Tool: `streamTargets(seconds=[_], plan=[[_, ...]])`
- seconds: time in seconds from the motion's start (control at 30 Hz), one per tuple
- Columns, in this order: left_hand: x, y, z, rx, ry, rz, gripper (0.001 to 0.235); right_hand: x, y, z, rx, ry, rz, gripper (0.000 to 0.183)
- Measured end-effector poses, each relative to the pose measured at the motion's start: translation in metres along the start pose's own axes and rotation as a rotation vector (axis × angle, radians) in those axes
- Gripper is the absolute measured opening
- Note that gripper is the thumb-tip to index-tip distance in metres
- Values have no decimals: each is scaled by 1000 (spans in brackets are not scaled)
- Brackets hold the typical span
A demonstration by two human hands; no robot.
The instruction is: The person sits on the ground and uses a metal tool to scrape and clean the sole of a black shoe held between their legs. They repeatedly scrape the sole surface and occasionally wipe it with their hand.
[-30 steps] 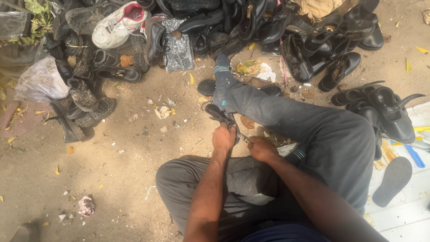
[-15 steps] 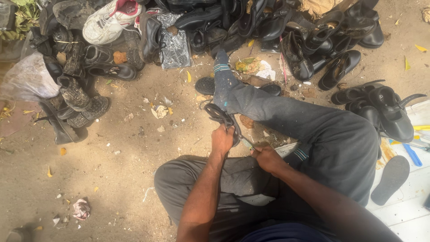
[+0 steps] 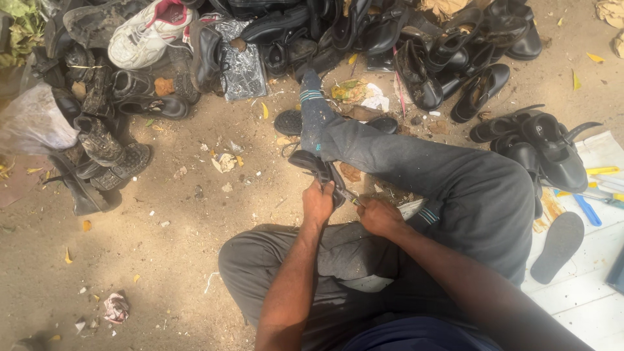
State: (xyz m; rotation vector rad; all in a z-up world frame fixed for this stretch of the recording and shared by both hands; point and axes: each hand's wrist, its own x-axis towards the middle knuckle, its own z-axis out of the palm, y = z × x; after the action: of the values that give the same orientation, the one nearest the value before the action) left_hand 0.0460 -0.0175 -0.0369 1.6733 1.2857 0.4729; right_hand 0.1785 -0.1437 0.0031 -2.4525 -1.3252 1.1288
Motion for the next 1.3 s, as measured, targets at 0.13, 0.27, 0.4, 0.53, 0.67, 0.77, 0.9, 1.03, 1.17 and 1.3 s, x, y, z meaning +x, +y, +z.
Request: streamTargets(seconds=[0.13, 0.27, 0.4, 0.53, 0.67, 0.77, 0.9, 1.03, 1.17, 1.3], plan=[[0, -2, -2, -111, 37, 61, 27, -14, -2, 5, 142, 46, -54, 34], [2, -4, 0, -166, 19, 22, 27, -38, 2, 10, 179, 7, 12, 36], [2, 1, 1, -176, -108, -107, 23, -16, -1, -1, 162, -129, 88, 38], [-6, -5, 0, -254, -84, -131, 21, -38, 2, 15, 190, -60, 50, 35], [8, -18, 6, -403, -32, -80, 19, -59, 10, 33, 232, 32, -26, 32], [16, -29, 22, -707, -94, -156, 15, -35, 8, 34, 296, 113, -20, 33], [20, -40, 21, -837, -129, -219, 15, -24, -7, 51, 267, 155, 17, 37], [30, -51, 24, -948, -162, -261, 17, -47, 4, 84, 416, 233, -109, 37], [38, -62, 33, -1080, -227, -264, 17, 0, -4, 90, 421, 334, -121, 30], [40, -66, 23, -1135, -173, -355, 15, -6, -26, 72, 532, 65, 91, 31]])
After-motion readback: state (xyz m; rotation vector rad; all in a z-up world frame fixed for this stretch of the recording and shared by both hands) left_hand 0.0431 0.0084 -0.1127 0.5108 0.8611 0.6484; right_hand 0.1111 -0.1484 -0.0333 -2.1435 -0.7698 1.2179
